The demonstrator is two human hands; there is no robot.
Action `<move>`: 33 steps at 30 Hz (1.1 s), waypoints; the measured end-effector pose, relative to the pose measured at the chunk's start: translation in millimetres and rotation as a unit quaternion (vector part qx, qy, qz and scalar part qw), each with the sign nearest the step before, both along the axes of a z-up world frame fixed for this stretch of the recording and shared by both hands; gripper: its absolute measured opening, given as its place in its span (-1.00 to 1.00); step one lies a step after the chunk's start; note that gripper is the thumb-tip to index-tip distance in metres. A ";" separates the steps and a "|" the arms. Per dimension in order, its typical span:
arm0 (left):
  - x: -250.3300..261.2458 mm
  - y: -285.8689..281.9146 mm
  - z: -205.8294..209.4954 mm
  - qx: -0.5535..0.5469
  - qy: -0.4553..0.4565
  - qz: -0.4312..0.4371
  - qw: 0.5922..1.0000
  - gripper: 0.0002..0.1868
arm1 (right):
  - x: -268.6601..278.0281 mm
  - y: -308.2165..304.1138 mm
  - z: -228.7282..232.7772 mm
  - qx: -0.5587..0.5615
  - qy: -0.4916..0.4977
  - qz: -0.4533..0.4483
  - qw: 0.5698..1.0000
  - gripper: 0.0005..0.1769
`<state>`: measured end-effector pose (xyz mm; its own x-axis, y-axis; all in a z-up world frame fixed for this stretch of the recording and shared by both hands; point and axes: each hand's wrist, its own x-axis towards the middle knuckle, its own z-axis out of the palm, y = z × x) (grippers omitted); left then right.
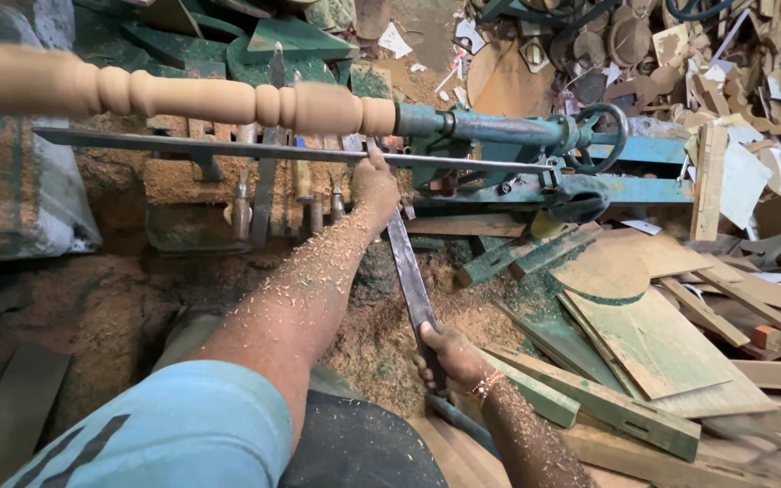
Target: The person shapes a wooden workpiece on a lathe using a chisel, periodically applying the tool to the rotating wood to carve details and checking progress with a handheld gauge.
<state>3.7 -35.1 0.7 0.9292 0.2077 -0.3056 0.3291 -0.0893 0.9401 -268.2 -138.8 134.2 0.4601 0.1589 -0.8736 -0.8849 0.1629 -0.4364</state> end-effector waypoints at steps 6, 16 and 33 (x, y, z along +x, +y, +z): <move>-1.5 0.5 -6.6 -0.006 -0.028 0.005 1.000 -0.36 | -1.3 27.1 2.6 -0.080 0.036 -0.032 0.996 -0.69; 1.1 32.7 1.8 -0.078 0.019 -0.117 0.990 -0.28 | -19.8 105.9 -46.2 -0.028 -0.009 -0.094 0.995 -0.63; 1.0 -1.3 -9.9 0.016 -0.030 -0.009 0.999 -0.37 | -2.9 16.1 -14.0 -0.046 0.040 -0.019 0.998 -0.66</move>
